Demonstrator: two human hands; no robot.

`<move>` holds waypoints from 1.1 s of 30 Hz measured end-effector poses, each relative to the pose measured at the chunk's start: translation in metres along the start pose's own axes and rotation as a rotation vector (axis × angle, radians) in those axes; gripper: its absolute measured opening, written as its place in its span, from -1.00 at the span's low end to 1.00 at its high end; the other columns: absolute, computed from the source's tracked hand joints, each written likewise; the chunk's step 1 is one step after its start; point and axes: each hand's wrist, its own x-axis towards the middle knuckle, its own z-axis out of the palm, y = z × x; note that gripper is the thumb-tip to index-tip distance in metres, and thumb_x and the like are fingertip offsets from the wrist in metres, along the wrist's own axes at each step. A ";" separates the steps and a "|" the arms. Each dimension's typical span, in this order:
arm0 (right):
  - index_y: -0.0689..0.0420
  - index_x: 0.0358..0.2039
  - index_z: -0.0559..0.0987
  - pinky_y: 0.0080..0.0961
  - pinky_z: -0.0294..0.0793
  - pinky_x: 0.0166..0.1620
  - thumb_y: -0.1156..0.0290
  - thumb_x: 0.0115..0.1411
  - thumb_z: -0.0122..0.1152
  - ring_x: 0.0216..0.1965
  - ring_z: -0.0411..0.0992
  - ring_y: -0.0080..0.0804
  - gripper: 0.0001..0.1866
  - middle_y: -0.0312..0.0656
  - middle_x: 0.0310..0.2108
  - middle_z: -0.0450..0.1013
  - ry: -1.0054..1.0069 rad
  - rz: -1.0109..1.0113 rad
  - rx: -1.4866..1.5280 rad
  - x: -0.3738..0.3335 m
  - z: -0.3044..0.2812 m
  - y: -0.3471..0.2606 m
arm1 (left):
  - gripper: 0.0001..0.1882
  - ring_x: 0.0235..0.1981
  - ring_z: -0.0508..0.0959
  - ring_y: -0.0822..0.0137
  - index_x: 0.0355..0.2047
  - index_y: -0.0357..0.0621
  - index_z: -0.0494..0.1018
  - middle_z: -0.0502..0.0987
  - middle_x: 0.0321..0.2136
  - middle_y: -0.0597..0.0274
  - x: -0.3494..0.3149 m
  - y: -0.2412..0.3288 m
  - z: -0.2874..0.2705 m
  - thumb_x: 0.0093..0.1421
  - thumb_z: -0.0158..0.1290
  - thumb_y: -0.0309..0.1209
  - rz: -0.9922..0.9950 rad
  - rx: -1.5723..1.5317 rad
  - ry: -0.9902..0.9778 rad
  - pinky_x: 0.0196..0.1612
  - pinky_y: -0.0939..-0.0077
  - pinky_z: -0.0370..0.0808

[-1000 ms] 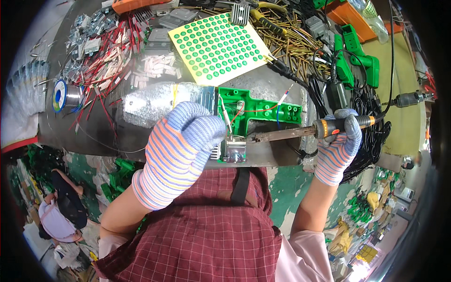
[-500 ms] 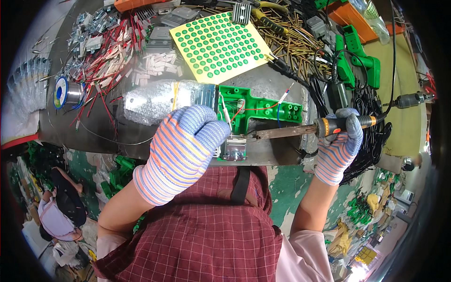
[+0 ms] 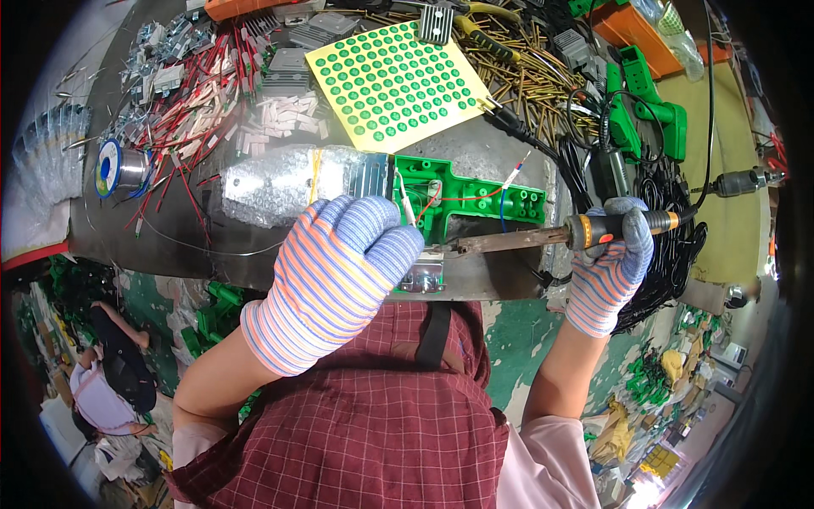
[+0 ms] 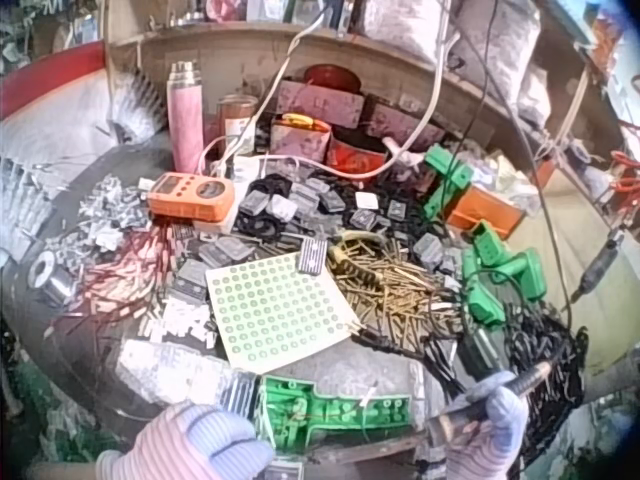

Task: Wiring and assembling the internal components and external housing of a handheld plastic device.

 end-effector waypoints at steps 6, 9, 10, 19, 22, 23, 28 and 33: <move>0.16 -0.23 0.48 -0.45 0.58 -0.30 0.23 0.24 0.19 -0.41 0.53 -0.36 -0.74 -0.17 -0.45 0.50 -0.004 -0.002 0.000 0.000 -0.002 0.000 | -0.75 -0.36 0.51 0.09 -0.33 -0.07 0.55 0.50 -0.35 0.13 0.005 0.002 -0.003 -0.08 0.24 -0.48 0.057 0.014 -0.015 -0.30 0.18 0.47; 0.17 -0.23 0.47 -0.45 0.58 -0.30 0.24 0.24 0.19 -0.41 0.53 -0.36 -0.74 -0.17 -0.45 0.50 0.014 -0.020 -0.030 -0.001 0.002 -0.001 | -0.74 -0.37 0.51 0.08 -0.32 -0.06 0.54 0.49 -0.35 0.13 0.005 0.002 -0.002 -0.09 0.23 -0.47 0.061 0.019 -0.016 -0.30 0.17 0.46; 0.17 -0.23 0.47 -0.45 0.58 -0.30 0.24 0.24 0.19 -0.41 0.53 -0.36 -0.74 -0.17 -0.45 0.50 0.014 -0.020 -0.030 -0.001 0.001 -0.001 | -0.74 -0.37 0.51 0.08 -0.32 -0.06 0.54 0.49 -0.35 0.13 0.005 0.002 -0.003 -0.09 0.23 -0.47 0.061 0.019 -0.017 -0.30 0.17 0.46; 0.17 -0.23 0.47 -0.44 0.57 -0.30 0.25 0.23 0.20 -0.41 0.52 -0.35 -0.74 -0.17 -0.44 0.50 0.003 -0.020 -0.014 0.000 0.003 -0.003 | -0.81 -0.29 0.54 0.06 -0.22 -0.16 0.53 0.55 -0.28 0.08 0.041 -0.059 -0.018 0.16 0.15 -0.40 -0.165 0.098 0.342 -0.16 0.30 0.50; 0.17 -0.24 0.48 -0.43 0.57 -0.29 0.25 0.23 0.21 -0.41 0.51 -0.35 -0.75 -0.18 -0.43 0.49 -0.021 -0.013 -0.039 -0.001 0.003 -0.004 | -0.85 -0.25 0.55 0.07 -0.27 -0.08 0.55 0.55 -0.31 0.08 0.070 -0.102 -0.014 0.14 0.18 -0.38 -0.289 0.063 0.427 -0.13 0.28 0.49; 0.16 -0.25 0.48 -0.43 0.57 -0.29 0.25 0.23 0.21 -0.41 0.51 -0.36 -0.75 -0.19 -0.43 0.49 -0.002 -0.017 -0.026 -0.002 0.005 -0.003 | -0.83 -0.23 0.55 0.06 -0.26 -0.08 0.55 0.56 -0.29 0.08 0.072 -0.102 -0.013 0.13 0.18 -0.36 -0.202 0.158 0.460 -0.11 0.26 0.48; 0.14 -0.26 0.48 -0.45 0.54 -0.31 0.23 0.20 0.23 -0.42 0.49 -0.37 -0.74 -0.20 -0.41 0.46 0.020 -0.017 -0.070 -0.004 0.010 -0.003 | -0.76 -0.24 0.57 0.31 -0.16 -0.16 0.54 0.58 -0.28 0.19 0.086 -0.035 -0.004 0.21 0.15 -0.32 -0.256 -0.532 -0.001 -0.06 0.42 0.47; 0.15 -0.26 0.47 -0.47 0.54 -0.31 0.24 0.20 0.24 -0.43 0.48 -0.39 -0.74 -0.21 -0.42 0.45 -0.006 -0.019 -0.092 -0.006 0.011 -0.006 | -0.70 -0.28 0.60 0.35 -0.18 -0.22 0.53 0.61 -0.32 0.15 0.116 -0.011 0.011 0.19 0.19 -0.28 -0.474 -0.694 -0.499 -0.16 0.43 0.53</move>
